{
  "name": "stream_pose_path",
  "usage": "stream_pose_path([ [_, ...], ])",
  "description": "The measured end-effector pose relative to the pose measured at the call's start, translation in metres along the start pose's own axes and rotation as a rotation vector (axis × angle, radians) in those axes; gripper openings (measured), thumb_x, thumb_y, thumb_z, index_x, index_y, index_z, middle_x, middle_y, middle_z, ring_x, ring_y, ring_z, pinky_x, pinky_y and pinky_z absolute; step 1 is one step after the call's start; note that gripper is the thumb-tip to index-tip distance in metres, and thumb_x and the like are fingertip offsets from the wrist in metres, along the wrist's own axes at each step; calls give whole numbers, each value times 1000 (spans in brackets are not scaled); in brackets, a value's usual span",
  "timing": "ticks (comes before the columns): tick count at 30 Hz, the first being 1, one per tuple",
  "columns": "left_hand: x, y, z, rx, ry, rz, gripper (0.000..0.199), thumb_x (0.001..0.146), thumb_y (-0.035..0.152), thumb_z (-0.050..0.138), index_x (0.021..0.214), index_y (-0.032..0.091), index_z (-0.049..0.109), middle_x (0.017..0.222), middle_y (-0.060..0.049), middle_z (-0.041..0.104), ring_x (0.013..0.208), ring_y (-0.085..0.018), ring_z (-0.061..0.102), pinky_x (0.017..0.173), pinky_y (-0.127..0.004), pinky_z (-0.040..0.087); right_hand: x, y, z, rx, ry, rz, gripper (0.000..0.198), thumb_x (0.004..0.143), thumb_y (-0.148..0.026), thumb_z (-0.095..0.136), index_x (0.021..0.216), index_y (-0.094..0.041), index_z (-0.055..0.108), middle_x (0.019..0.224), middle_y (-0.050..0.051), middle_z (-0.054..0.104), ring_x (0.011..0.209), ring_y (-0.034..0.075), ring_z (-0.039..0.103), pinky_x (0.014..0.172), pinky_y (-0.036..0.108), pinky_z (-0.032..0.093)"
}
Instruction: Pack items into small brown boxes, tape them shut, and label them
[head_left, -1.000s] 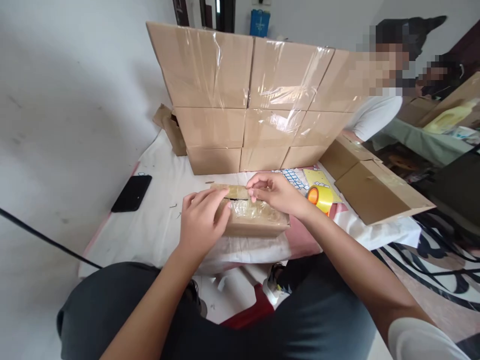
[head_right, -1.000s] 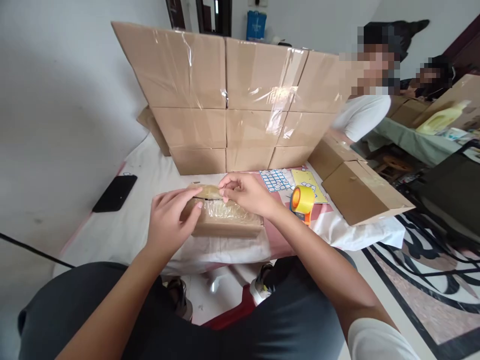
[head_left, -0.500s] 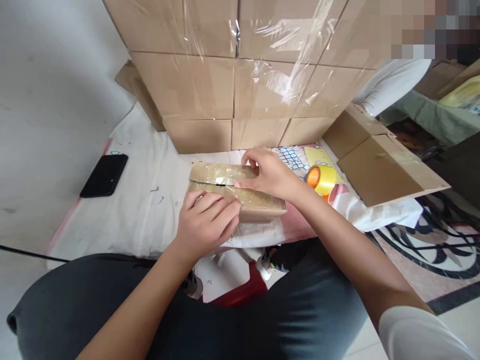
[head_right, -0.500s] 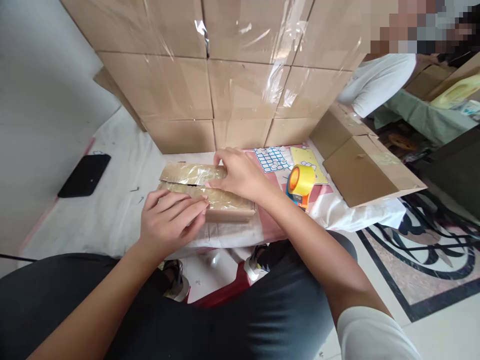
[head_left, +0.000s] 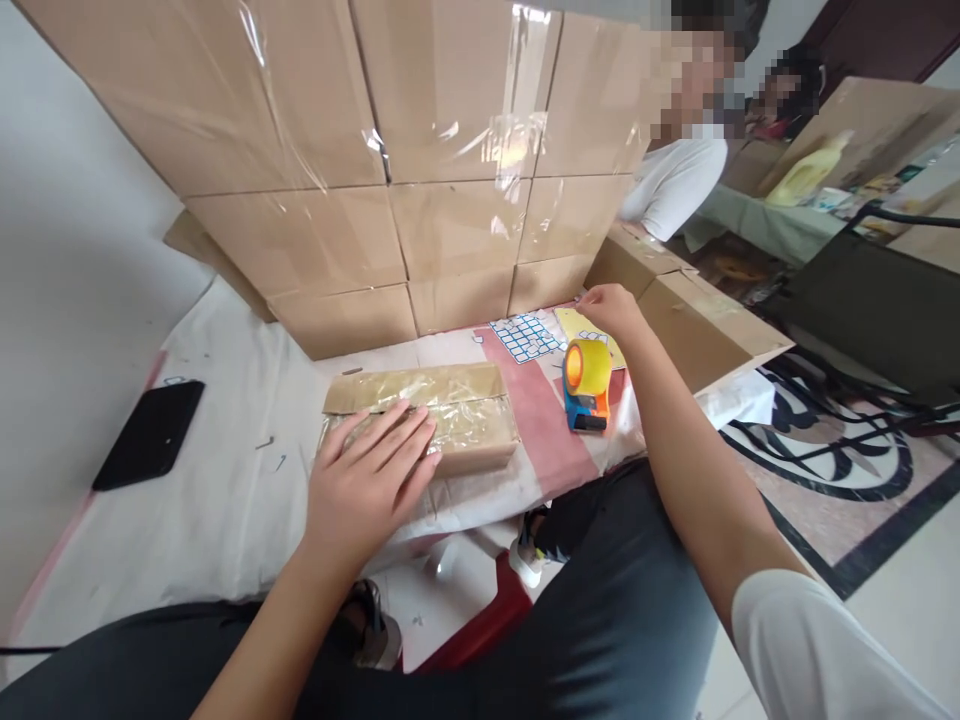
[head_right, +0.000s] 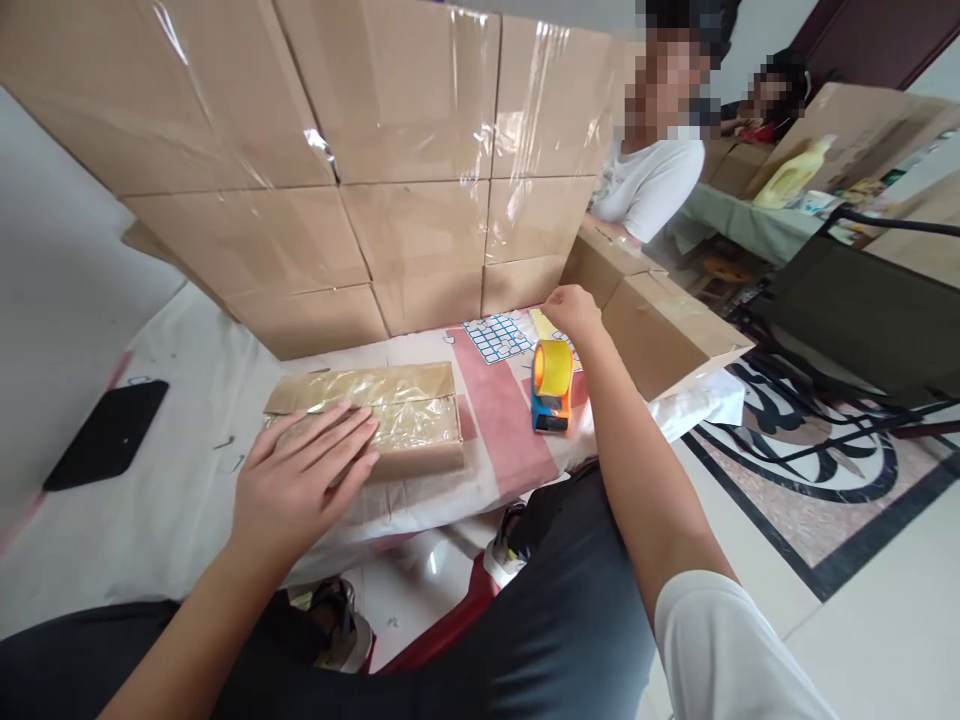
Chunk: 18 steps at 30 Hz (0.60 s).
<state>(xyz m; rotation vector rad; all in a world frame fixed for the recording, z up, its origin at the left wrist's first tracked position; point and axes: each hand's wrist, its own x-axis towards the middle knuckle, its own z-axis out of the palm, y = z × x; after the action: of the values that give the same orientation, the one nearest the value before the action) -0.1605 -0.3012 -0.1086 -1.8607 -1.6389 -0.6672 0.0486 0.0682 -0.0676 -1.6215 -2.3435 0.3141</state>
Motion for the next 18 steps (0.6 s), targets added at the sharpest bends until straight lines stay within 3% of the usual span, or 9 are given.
stream_pose_path([
  [3,0,-1,1,-9,4,21,34,89,22,67,123,20,65,124,-4,74,114,-23,70,104,-41,42,0,-1,7,-84,-74,-24,22,91,-25,59,104,-16,74,108,13,73,96,23,67,82,33,49],
  [8,1,-1,2,-19,11,30,31,89,23,67,120,19,66,121,-5,75,111,-23,71,100,-41,43,-5,-38,37,-226,-160,-154,26,91,-16,55,109,-16,74,120,17,71,117,33,64,98,43,47],
  [12,0,0,0,-29,-1,5,29,90,23,66,119,19,67,122,-4,75,112,-23,71,100,-42,42,-7,-63,61,-310,-326,-209,35,88,-11,62,122,-15,69,126,18,69,116,30,65,95,36,52],
  [18,0,4,-4,-71,-33,-36,28,93,24,62,121,21,66,124,-3,74,116,-24,69,102,-42,40,-10,-63,77,-409,-475,-187,35,97,-32,65,127,-15,62,130,12,63,112,25,65,95,46,55],
])
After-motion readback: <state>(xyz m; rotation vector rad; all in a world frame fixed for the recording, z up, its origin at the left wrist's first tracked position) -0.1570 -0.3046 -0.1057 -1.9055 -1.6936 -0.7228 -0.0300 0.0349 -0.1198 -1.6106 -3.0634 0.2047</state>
